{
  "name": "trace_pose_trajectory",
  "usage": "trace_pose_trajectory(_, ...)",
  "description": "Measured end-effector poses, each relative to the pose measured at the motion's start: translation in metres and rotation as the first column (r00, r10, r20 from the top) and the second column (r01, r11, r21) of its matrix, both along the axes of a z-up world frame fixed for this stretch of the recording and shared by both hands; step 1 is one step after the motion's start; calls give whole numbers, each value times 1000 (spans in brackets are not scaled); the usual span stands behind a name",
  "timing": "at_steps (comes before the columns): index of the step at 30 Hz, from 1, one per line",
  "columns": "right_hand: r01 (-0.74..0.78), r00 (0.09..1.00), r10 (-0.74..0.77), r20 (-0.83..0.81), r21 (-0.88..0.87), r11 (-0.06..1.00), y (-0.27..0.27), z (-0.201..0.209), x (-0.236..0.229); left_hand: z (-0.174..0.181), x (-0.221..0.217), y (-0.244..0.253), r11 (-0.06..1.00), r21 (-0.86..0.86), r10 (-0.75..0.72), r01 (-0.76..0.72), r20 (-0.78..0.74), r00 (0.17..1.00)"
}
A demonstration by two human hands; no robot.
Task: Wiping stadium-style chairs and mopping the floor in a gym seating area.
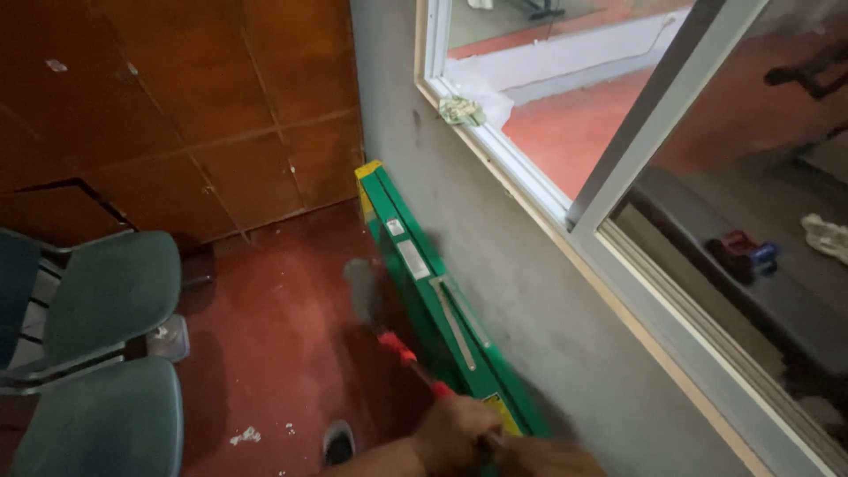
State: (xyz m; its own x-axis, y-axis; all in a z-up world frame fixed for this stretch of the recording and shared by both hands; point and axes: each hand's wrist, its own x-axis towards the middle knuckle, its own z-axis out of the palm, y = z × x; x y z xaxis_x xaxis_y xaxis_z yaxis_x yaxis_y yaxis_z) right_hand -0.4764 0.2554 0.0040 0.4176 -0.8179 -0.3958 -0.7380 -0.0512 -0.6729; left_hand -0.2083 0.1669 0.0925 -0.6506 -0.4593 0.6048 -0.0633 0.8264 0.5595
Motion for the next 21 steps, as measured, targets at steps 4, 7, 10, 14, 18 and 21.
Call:
trace_pose_trajectory(4,-37,999,37,7,-21,999,-36,-136,-36,-18,1,-7,993,-52,-111,110,-25,993)
trace_pose_trajectory(7,-112,983,139,117,-215,970,-36,-157,-15,-55,15,-32,974,-205,-90,96,38,995)
trace_pose_trajectory(10,-160,942,261,211,-401,902,-46,-87,45,-68,32,-46,968,-246,60,-43,65,996)
trace_pose_trajectory(14,-162,856,421,301,-617,770,-82,56,126,-79,56,-75,957,-194,236,-217,81,968)
trace_pose_trajectory(18,-118,788,480,386,-670,733,-103,86,163,-102,80,-97,930,-43,367,-365,177,913)
trace_pose_trajectory(21,-137,768,473,431,-610,780,-83,88,168,-152,75,-101,809,279,428,-517,324,844)
